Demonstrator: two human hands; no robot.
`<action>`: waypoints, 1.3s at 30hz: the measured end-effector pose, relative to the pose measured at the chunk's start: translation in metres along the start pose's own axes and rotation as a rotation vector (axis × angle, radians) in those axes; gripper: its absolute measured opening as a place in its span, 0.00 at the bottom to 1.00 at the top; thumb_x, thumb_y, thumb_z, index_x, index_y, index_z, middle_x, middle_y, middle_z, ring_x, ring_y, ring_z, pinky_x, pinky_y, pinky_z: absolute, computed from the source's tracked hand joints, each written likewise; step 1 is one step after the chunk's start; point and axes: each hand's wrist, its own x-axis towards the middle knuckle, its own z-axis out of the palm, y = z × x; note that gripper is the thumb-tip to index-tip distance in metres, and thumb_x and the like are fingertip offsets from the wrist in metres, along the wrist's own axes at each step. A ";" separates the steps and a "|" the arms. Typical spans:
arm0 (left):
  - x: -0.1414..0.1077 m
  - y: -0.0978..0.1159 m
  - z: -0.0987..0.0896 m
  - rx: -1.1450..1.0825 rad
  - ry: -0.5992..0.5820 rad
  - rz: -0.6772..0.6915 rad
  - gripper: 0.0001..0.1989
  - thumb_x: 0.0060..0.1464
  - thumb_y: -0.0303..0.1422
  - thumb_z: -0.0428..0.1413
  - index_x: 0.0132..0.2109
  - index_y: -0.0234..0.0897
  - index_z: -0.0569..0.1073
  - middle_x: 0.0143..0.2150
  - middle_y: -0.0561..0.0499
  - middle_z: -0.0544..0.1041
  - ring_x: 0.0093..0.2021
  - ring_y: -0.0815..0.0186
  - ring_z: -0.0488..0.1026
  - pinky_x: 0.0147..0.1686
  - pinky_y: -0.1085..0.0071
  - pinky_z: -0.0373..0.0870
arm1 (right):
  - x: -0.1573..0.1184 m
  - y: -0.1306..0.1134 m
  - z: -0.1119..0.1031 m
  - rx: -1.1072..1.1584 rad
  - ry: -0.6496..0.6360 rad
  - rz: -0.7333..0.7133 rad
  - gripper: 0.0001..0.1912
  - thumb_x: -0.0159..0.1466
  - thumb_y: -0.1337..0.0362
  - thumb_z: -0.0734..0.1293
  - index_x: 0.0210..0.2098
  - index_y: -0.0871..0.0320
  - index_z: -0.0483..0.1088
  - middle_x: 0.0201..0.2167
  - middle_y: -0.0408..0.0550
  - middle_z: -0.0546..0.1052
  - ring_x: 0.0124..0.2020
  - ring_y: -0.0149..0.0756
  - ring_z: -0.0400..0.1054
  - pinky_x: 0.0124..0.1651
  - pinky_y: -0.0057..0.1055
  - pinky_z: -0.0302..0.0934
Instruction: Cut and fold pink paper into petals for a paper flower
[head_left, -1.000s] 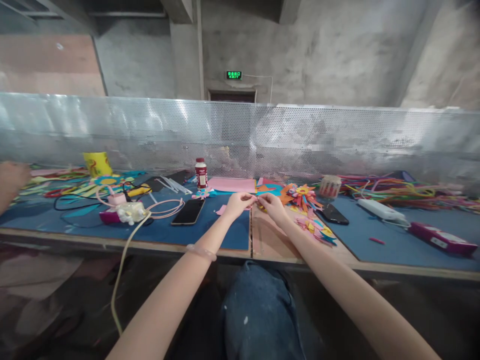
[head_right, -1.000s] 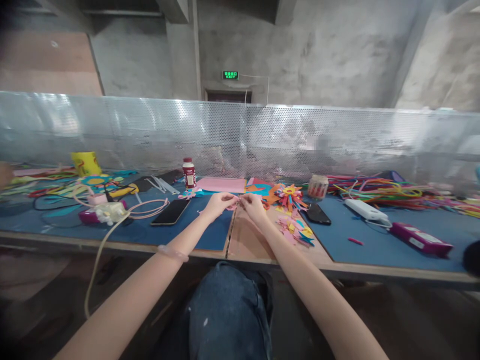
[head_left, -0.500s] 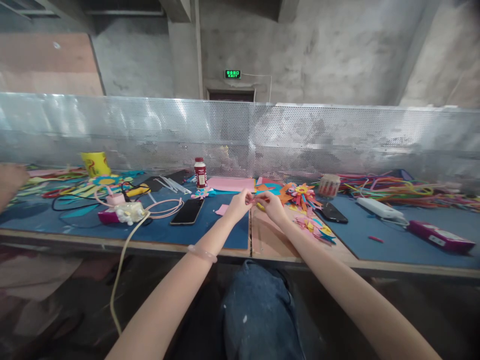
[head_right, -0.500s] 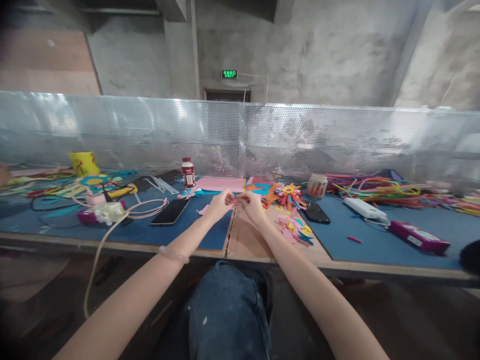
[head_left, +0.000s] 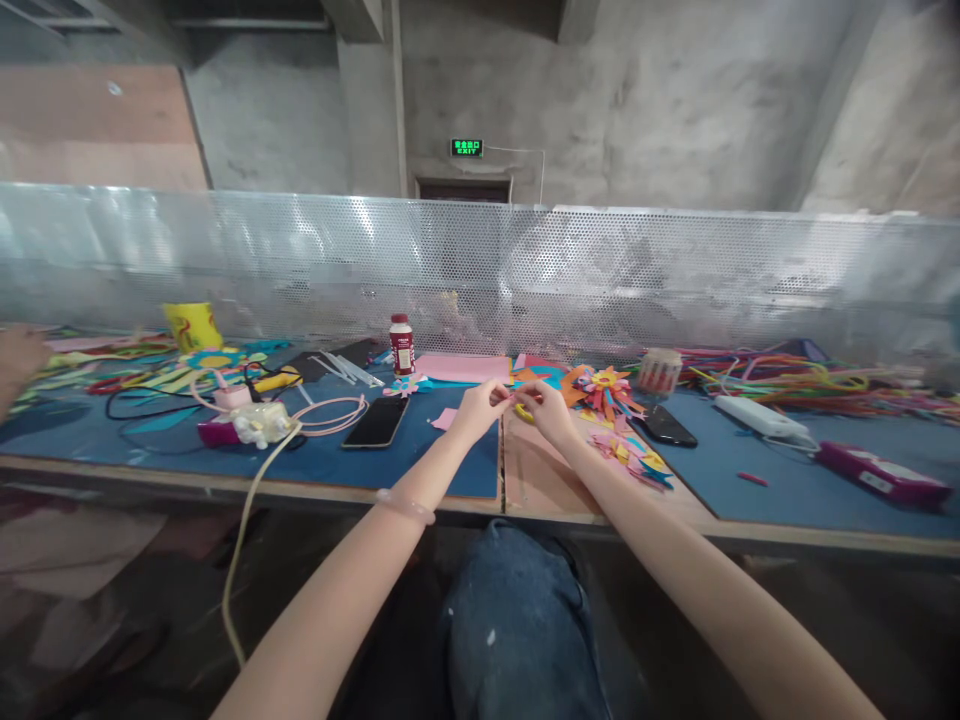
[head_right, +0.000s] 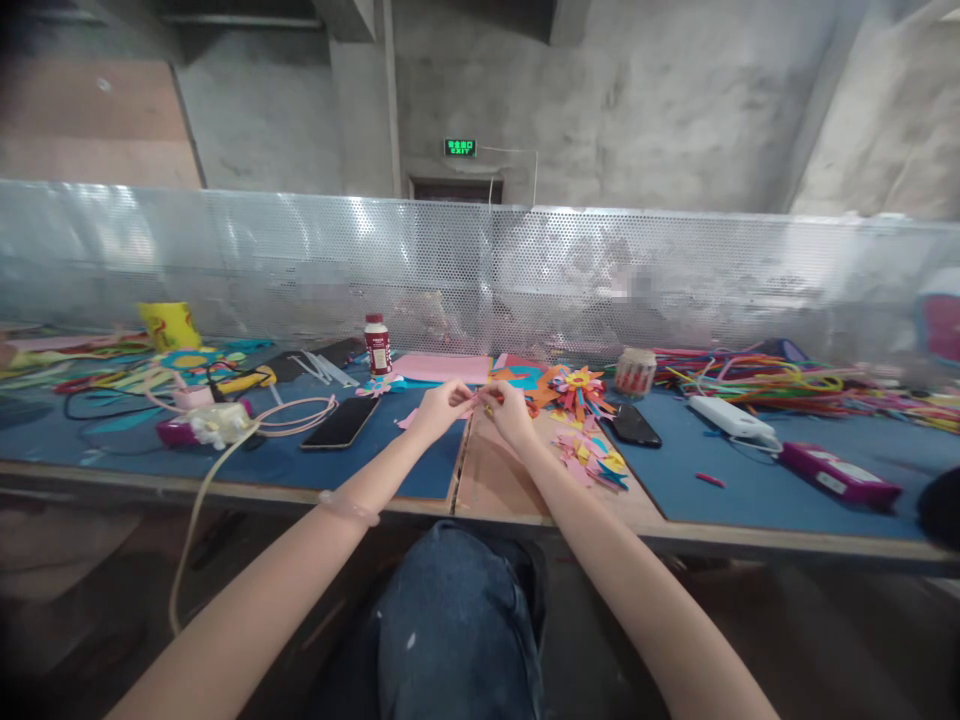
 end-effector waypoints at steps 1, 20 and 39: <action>0.000 0.000 0.000 0.006 0.014 -0.006 0.05 0.47 0.33 0.56 0.30 0.36 0.70 0.28 0.51 0.74 0.30 0.67 0.72 0.33 0.72 0.68 | 0.000 -0.001 0.000 0.003 0.000 0.003 0.08 0.54 0.61 0.62 0.26 0.59 0.68 0.27 0.47 0.74 0.29 0.33 0.66 0.35 0.31 0.60; 0.005 0.001 -0.003 -0.127 0.042 -0.033 0.08 0.43 0.32 0.59 0.33 0.34 0.72 0.29 0.49 0.77 0.31 0.65 0.73 0.35 0.70 0.68 | -0.002 0.001 0.000 0.092 -0.049 0.055 0.11 0.54 0.57 0.64 0.29 0.60 0.69 0.26 0.47 0.74 0.28 0.33 0.66 0.32 0.30 0.61; 0.003 0.004 -0.006 -0.098 0.003 -0.123 0.09 0.41 0.35 0.59 0.28 0.32 0.75 0.25 0.48 0.76 0.27 0.65 0.72 0.29 0.73 0.66 | -0.001 0.003 0.000 0.051 -0.080 0.047 0.12 0.54 0.57 0.63 0.27 0.60 0.70 0.24 0.45 0.73 0.27 0.33 0.65 0.33 0.30 0.58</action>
